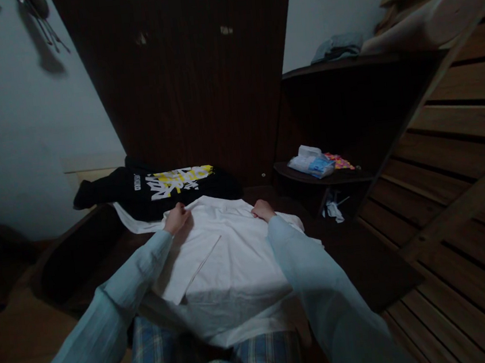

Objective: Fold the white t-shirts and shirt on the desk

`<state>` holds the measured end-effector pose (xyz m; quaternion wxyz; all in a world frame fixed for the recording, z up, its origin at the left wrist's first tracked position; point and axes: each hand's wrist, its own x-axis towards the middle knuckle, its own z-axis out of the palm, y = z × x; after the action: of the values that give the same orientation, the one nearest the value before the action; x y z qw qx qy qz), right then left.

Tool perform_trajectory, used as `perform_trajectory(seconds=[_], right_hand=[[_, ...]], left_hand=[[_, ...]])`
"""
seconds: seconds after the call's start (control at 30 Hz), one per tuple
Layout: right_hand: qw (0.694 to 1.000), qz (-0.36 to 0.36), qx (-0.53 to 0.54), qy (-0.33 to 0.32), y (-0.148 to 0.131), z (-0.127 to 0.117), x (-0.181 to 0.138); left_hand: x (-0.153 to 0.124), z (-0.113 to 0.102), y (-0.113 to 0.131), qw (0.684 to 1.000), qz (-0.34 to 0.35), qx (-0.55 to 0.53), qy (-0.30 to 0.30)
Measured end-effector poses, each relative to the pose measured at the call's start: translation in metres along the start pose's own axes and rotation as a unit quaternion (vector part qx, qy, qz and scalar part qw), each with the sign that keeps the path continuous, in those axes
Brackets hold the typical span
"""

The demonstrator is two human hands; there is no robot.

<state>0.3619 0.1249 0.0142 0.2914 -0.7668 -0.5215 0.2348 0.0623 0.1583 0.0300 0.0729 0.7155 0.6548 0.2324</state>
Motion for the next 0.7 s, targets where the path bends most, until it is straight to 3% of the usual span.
perform_trajectory(seconds=[0.2, 0.4, 0.5, 0.57, 0.7], right_hand=[[0.994, -0.057, 0.023, 0.095, -0.01, 0.006, 0.0], [0.97, -0.155, 0.051, 0.183, -0.037, -0.003, 0.017], [0.962, -0.198, 0.095, 0.161, -0.054, -0.002, 0.026], [0.959, -0.226, 0.127, 0.115, -0.059, 0.006, 0.028], [0.963, -0.25, 0.095, 0.028, -0.05, 0.037, 0.02]], left_hand=[[-0.017, 0.004, -0.004, 0.988, -0.006, -0.06, 0.14], [0.003, -0.011, -0.003, 0.975, -0.01, -0.084, 0.208], [0.018, -0.015, -0.006, 0.968, 0.023, -0.089, 0.232], [0.021, -0.014, -0.008, 0.973, 0.048, -0.073, 0.214], [0.002, 0.003, -0.005, 0.972, 0.119, -0.011, 0.201]])
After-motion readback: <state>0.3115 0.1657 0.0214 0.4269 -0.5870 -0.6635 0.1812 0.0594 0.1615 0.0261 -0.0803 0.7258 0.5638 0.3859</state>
